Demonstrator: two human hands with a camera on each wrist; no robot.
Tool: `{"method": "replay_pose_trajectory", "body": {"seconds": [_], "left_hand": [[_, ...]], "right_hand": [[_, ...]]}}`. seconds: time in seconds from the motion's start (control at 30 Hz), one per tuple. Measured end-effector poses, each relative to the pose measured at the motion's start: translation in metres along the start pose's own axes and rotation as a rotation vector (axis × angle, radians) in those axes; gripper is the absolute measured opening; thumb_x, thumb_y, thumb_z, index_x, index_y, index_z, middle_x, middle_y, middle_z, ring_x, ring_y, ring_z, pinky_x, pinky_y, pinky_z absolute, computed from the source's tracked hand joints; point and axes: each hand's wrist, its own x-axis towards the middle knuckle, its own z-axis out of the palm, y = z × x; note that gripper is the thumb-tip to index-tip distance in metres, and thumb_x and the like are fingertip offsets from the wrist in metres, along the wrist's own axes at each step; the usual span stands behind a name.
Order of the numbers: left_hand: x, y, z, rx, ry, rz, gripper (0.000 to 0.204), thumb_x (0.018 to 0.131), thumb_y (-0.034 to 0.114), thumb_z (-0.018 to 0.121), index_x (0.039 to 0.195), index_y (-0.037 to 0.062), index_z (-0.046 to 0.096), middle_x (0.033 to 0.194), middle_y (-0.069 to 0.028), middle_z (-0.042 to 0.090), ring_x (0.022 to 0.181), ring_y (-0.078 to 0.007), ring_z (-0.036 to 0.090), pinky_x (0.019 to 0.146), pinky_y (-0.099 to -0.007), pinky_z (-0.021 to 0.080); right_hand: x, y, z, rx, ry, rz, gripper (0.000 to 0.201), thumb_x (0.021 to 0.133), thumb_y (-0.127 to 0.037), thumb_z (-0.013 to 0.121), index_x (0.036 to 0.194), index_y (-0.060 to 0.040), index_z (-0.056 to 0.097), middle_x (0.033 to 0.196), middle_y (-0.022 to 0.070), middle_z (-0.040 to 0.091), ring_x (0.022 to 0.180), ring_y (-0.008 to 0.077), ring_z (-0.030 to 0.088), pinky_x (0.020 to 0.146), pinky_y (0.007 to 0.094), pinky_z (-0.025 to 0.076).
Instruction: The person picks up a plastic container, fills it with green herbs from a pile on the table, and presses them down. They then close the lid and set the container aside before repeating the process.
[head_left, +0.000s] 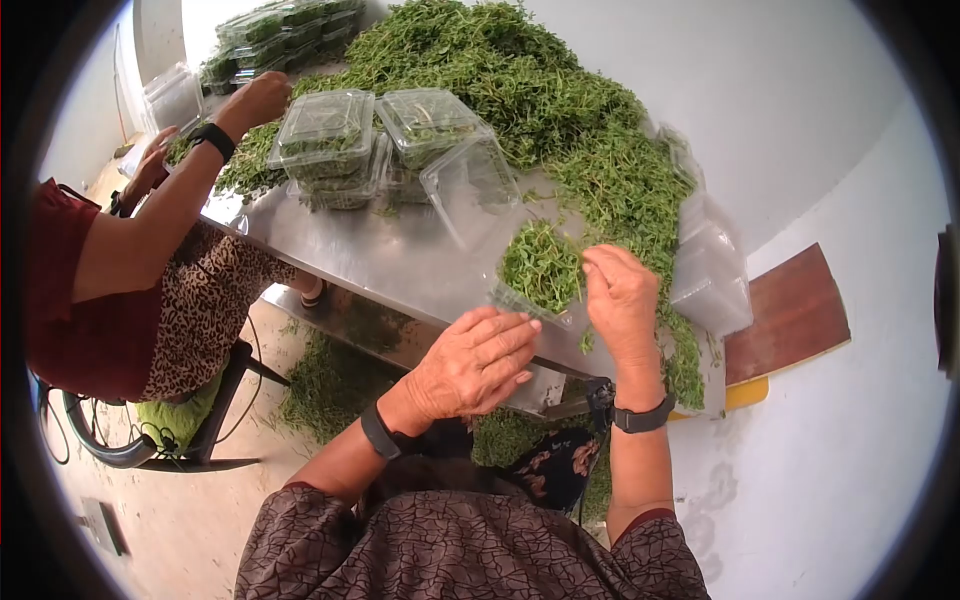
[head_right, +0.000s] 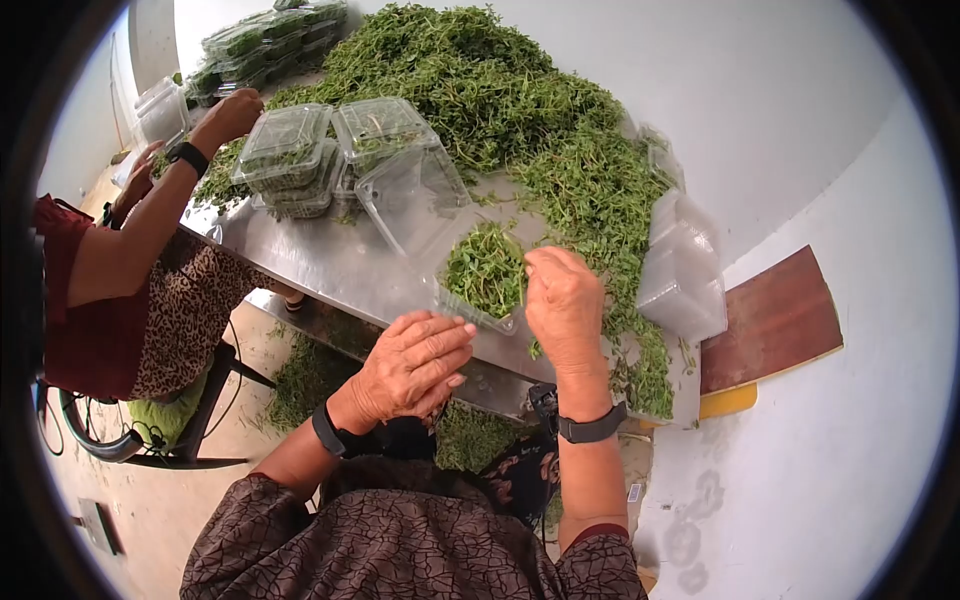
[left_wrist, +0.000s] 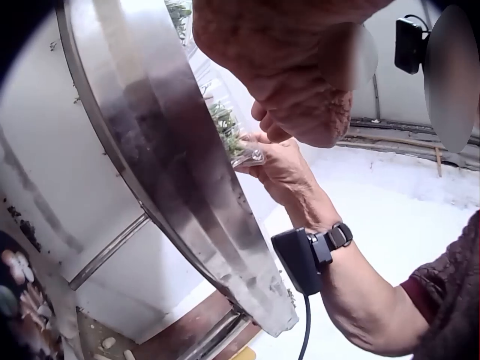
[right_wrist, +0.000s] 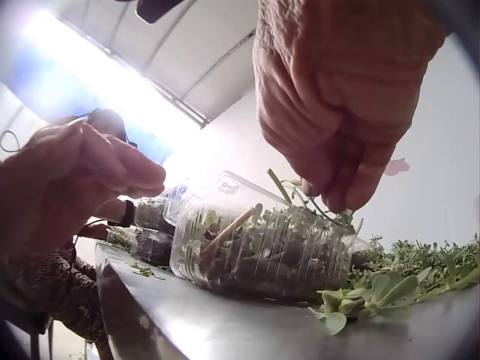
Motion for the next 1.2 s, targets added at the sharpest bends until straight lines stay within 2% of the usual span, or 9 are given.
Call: {"method": "replay_pose_trajectory", "body": {"seconds": [0.4,0.53,0.6,0.7,0.8,0.87,0.93,1.07,1.2], "left_hand": [[0.043,-0.014,0.006,0.175,-0.132,-0.218,0.045,0.085,0.028,0.058,0.117,-0.0039,0.055,0.126,-0.0194,0.052,0.121,-0.0328,0.046,0.111,-0.0528,0.020],[0.045,-0.014,0.010,0.182,-0.199,-0.283,0.043,0.086,0.028,0.057,0.113,-0.0051,0.056,0.123,-0.0207,0.054,0.121,-0.0335,0.046,0.111,-0.0540,0.020],[0.044,-0.012,0.009,0.205,-0.168,-0.270,0.042,0.085,0.029,0.057,0.111,-0.0051,0.056,0.122,-0.0206,0.054,0.121,-0.0337,0.046,0.111,-0.0542,0.020],[0.038,-0.010,0.004,0.157,-0.030,-0.184,0.036,0.087,0.028,0.054,0.102,-0.0045,0.061,0.117,-0.0189,0.058,0.115,-0.0344,0.052,0.111,-0.0527,0.024],[0.016,-0.009,0.007,0.007,0.030,0.036,0.031,0.087,0.026,0.055,0.093,-0.0038,0.062,0.111,-0.0174,0.061,0.102,-0.0321,0.058,0.101,-0.0476,0.039],[0.000,-0.006,0.011,-0.136,-0.107,0.111,0.025,0.085,0.024,0.060,0.081,-0.0003,0.063,0.102,-0.0137,0.063,0.086,-0.0285,0.061,0.086,-0.0397,0.049],[-0.015,-0.005,0.022,-0.186,-0.170,0.120,0.024,0.084,0.024,0.063,0.078,0.0010,0.063,0.097,-0.0116,0.064,0.082,-0.0270,0.061,0.081,-0.0382,0.049],[-0.043,0.005,0.031,-0.229,-0.374,0.107,0.025,0.081,0.027,0.069,0.072,0.0037,0.063,0.086,-0.0084,0.064,0.076,-0.0245,0.061,0.074,-0.0352,0.050],[-0.060,-0.002,0.048,-0.391,-0.364,-0.014,0.031,0.086,0.026,0.061,0.064,0.0041,0.059,0.068,-0.0091,0.058,0.061,-0.0292,0.056,0.066,-0.0375,0.048]], "right_hand": [[-0.001,0.009,0.003,0.197,-0.304,-0.082,0.017,0.076,0.002,0.058,0.090,0.0014,0.067,0.092,0.0156,0.068,0.090,0.0332,0.063,0.097,0.0453,0.044],[0.005,0.020,-0.012,0.305,-0.351,0.018,0.022,0.077,-0.001,0.061,0.098,0.0012,0.067,0.105,0.0144,0.068,0.099,0.0272,0.064,0.099,0.0384,0.043],[0.011,0.028,-0.019,0.218,-0.195,0.219,0.022,0.080,-0.003,0.060,0.100,0.0012,0.067,0.106,0.0128,0.068,0.101,0.0242,0.064,0.094,0.0334,0.046],[0.027,0.054,-0.029,0.074,-0.182,0.378,0.028,0.080,-0.010,0.065,0.107,-0.0026,0.066,0.105,0.0175,0.067,0.090,0.0310,0.066,0.085,0.0374,0.050],[0.049,0.066,-0.036,-0.078,-0.233,0.494,0.034,0.080,-0.015,0.065,0.112,-0.0038,0.064,0.107,0.0186,0.065,0.093,0.0322,0.065,0.086,0.0384,0.050],[0.061,0.075,-0.034,-0.164,-0.265,0.497,0.036,0.080,-0.017,0.066,0.115,-0.0045,0.063,0.110,0.0192,0.064,0.097,0.0327,0.064,0.087,0.0389,0.049],[0.068,0.088,-0.026,-0.334,-0.256,0.332,0.041,0.080,-0.019,0.068,0.118,-0.0056,0.061,0.097,0.0205,0.068,0.090,0.0318,0.065,0.081,0.0373,0.050],[0.082,0.113,-0.010,-0.506,-0.422,0.305,0.053,0.079,-0.020,0.068,0.129,-0.0088,0.053,0.113,0.0179,0.062,0.111,0.0317,0.057,0.093,0.0397,0.045],[0.089,0.138,0.003,-0.631,-0.557,0.342,0.060,0.078,-0.023,0.068,0.134,-0.0090,0.048,0.116,0.0178,0.061,0.115,0.0320,0.053,0.096,0.0396,0.044]]}}
